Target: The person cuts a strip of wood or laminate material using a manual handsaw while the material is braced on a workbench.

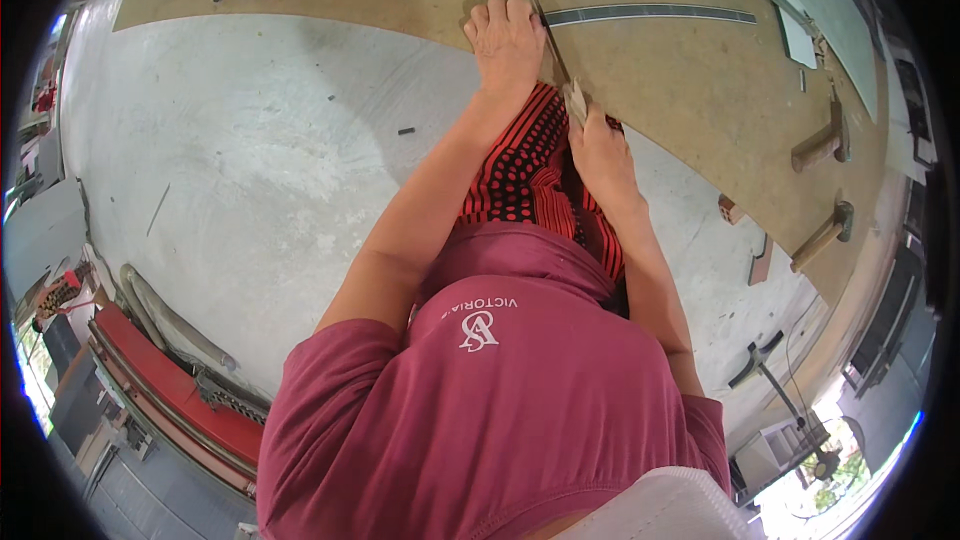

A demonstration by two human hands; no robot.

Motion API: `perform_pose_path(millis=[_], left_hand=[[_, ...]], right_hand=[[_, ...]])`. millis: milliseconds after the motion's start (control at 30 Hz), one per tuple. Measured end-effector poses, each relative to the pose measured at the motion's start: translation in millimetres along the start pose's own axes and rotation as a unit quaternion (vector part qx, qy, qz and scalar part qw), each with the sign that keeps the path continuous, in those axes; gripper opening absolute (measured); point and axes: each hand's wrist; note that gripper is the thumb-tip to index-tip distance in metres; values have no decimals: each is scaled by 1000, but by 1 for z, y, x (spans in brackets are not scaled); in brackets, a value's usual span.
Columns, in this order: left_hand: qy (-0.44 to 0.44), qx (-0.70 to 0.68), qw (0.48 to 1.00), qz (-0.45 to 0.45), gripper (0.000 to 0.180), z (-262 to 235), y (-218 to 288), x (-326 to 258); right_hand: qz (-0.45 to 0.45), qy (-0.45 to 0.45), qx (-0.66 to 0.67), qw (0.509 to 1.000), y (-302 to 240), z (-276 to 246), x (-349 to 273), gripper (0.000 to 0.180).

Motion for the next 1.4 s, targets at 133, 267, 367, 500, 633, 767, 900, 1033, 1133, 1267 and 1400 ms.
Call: perform_pose_path(millis=[133,267,367,500,633,767,900,1033,1133,1267,1400], left_hand=[[-7,11,1000,-6,19,-2,-2,1],[-7,9,1000,-5,19,-2,-3,1],[5,9,1000,-2,19,-1,-2,3],[-9,11,1000,-13,18,-6,1,3],[-9,7,1000,-19,17,-4,5,2],[-16,10,1000,-25,17,-5,2,2],[-15,5,1000,-24,17,-8,2,4],[-10,5,1000,-25,17,-6,0,4],[-21,8,999,-23,17,-6,2,3],[-23,8,1000,-17,17,-5,4,3],[-20,17,999,-18,18,-5,2,3]], right_hand=[[15,-22,-43,999,21,-6,-43,29],[49,-53,-41,997,31,-14,-76,28],[29,-29,-36,999,27,-8,-66,26],[9,-14,-22,1000,9,-2,-19,27],[-23,22,-6,999,-2,1,2,29],[4,-11,-13,1000,11,3,-24,29],[56,-56,-53,995,24,-5,-68,27],[23,-29,-42,998,23,-4,-67,26],[7,-13,-36,999,14,0,-37,26],[-28,19,-10,999,4,6,-4,28],[-13,3,-32,999,10,3,-21,29]])
Point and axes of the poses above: each hand's wrist, its own x-axis towards the middle knuckle, its own z-axis out of the palm, y = z × x, and after that the axes turned 6 degrees about y, right-handed
